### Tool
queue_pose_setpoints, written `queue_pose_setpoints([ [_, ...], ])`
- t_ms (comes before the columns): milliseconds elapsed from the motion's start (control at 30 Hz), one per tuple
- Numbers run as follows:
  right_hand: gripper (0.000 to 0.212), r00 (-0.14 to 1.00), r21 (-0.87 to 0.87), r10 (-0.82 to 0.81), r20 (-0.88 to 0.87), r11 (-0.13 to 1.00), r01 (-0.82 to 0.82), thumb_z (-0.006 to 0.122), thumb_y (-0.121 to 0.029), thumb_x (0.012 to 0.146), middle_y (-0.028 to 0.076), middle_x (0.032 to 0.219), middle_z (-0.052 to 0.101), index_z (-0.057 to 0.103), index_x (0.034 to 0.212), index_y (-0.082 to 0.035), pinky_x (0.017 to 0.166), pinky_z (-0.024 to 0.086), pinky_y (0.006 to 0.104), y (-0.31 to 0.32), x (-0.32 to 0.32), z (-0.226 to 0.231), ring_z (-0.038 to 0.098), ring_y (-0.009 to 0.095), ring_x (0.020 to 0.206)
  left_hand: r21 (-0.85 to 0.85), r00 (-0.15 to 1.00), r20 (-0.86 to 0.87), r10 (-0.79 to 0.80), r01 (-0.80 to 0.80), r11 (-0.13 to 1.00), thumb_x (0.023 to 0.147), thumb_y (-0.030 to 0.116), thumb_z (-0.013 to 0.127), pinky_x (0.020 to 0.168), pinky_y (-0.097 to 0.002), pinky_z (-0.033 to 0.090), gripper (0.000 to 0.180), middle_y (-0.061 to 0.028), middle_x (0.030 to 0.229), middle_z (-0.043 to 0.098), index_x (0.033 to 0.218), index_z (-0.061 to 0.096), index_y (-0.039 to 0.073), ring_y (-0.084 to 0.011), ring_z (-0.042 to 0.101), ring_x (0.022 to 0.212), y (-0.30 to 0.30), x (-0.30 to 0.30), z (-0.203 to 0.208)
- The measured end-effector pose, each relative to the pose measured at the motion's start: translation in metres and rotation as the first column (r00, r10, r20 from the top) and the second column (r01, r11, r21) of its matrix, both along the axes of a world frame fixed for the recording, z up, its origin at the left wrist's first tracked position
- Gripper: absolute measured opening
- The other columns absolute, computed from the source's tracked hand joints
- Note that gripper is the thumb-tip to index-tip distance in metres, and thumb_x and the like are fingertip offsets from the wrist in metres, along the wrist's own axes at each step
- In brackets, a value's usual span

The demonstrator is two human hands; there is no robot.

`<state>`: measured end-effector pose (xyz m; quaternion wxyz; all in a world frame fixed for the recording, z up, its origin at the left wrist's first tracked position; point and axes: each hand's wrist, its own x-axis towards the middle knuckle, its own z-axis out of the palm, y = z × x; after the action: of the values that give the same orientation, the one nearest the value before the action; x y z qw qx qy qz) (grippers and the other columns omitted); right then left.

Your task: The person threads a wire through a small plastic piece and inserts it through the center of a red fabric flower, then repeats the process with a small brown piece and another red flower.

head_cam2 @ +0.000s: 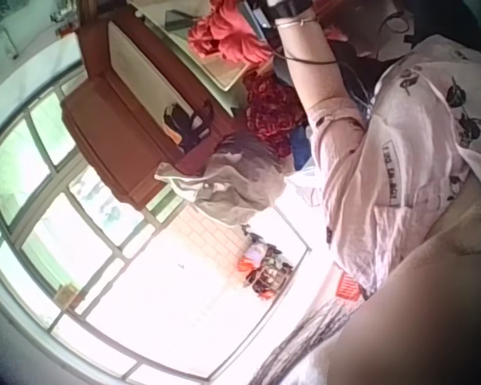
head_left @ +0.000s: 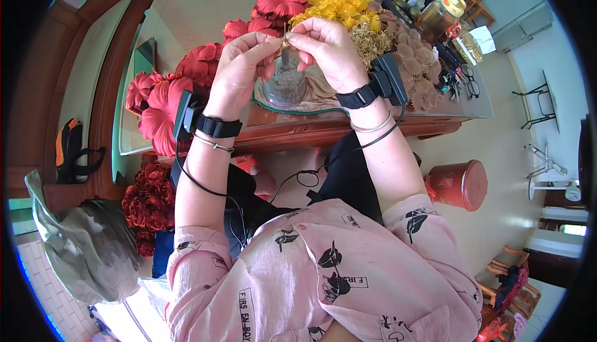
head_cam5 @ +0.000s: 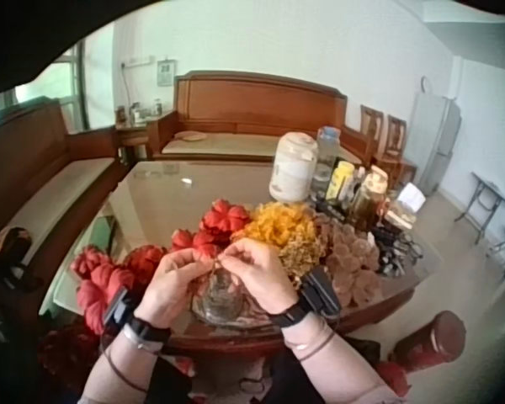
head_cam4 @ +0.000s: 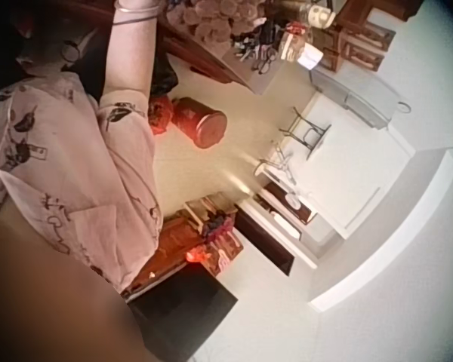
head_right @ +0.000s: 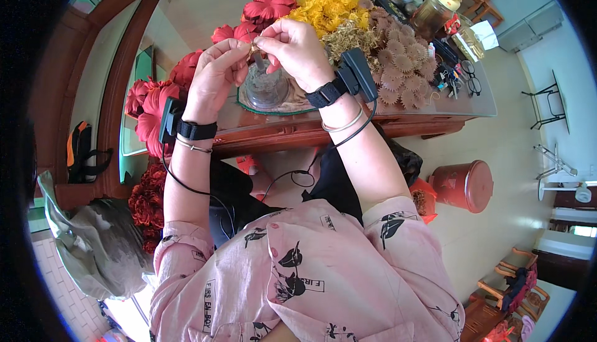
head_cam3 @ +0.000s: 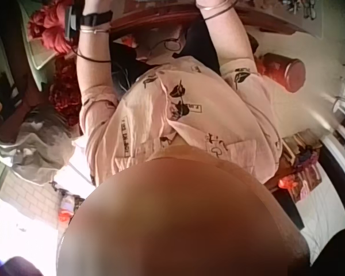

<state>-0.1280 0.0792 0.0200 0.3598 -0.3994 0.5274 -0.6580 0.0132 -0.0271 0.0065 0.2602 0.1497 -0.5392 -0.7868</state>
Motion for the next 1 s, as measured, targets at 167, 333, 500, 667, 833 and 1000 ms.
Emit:
queue_pose_setpoints([
  [167, 0.013, 0.983, 0.043, 0.072, 0.171, 0.996, -0.081, 0.063, -0.013, 0.091, 0.001, 0.076, 0.060, 0.062, 0.097, -0.001, 0.051, 0.049, 0.0218, 0.003, -0.002, -0.004, 0.052, 0.004, 0.058, 0.080, 0.998, -0.057, -0.006, 0.011, 0.997, 0.090, 0.017, 0.065, 0.049, -0.0197, 0.038, 0.013, 0.0028, 0.067, 0.056, 0.085, 0.062, 0.006, -0.0064, 0.052, 0.054, 0.002, -0.001, -0.008],
  [333, 0.016, 0.992, 0.055, -0.004, 0.124, 0.998, -0.003, 0.062, -0.015, 0.092, 0.001, 0.078, 0.061, 0.062, 0.101, -0.002, 0.052, 0.049, 0.0213, 0.010, 0.000, -0.014, 0.052, 0.003, 0.058, 0.124, 0.995, -0.060, 0.079, -0.071, 0.990, 0.094, 0.018, 0.060, 0.051, -0.0213, 0.036, 0.012, 0.0025, 0.071, 0.056, 0.088, 0.060, 0.007, -0.0075, 0.051, 0.057, 0.014, 0.002, -0.016],
  [500, 0.014, 0.845, 0.032, -0.223, -0.487, 0.962, 0.272, 0.066, -0.011, 0.086, 0.009, 0.078, 0.067, 0.063, 0.093, 0.001, 0.055, 0.050, 0.0284, 0.035, -0.006, -0.034, 0.063, 0.016, 0.062, 0.096, 0.990, -0.063, 0.125, -0.119, 0.988, 0.092, 0.017, 0.063, 0.052, -0.0199, 0.038, 0.012, 0.0023, 0.070, 0.057, 0.090, 0.061, 0.006, -0.0061, 0.052, 0.056, 0.030, 0.018, -0.023],
  [667, 0.020, 0.299, -0.007, -0.157, -0.941, 0.894, 0.449, 0.069, -0.009, 0.081, 0.012, 0.088, 0.063, 0.065, 0.099, -0.002, 0.065, 0.050, 0.0351, 0.081, 0.001, -0.057, 0.065, 0.028, 0.074, 0.102, 0.989, -0.027, 0.146, -0.143, 0.984, 0.091, 0.014, 0.064, 0.050, -0.0188, 0.040, 0.009, 0.0026, 0.071, 0.058, 0.091, 0.060, 0.005, -0.0047, 0.052, 0.055, 0.057, 0.040, -0.033],
  [833, 0.017, 0.213, -0.064, -0.186, -0.959, 0.877, 0.476, 0.069, -0.008, 0.079, 0.010, 0.092, 0.059, 0.066, 0.095, -0.005, 0.069, 0.051, 0.0405, 0.092, 0.012, -0.079, 0.062, 0.033, 0.080, 0.146, 0.996, 0.011, 0.092, -0.092, 0.985, 0.092, 0.014, 0.063, 0.050, -0.0180, 0.038, 0.009, 0.0028, 0.064, 0.056, 0.088, 0.061, 0.006, -0.0035, 0.049, 0.053, 0.082, 0.055, -0.038],
  [1000, 0.010, 0.265, -0.143, -0.276, -0.924, 0.892, 0.429, 0.070, -0.005, 0.077, 0.009, 0.087, 0.058, 0.065, 0.086, -0.007, 0.066, 0.050, 0.0402, 0.089, 0.008, -0.083, 0.061, 0.033, 0.078, 0.146, 0.997, 0.008, 0.077, -0.077, 0.986, 0.093, 0.016, 0.063, 0.050, -0.0176, 0.037, 0.012, 0.0036, 0.064, 0.056, 0.086, 0.060, 0.006, -0.0029, 0.049, 0.053, 0.090, 0.072, -0.034],
])
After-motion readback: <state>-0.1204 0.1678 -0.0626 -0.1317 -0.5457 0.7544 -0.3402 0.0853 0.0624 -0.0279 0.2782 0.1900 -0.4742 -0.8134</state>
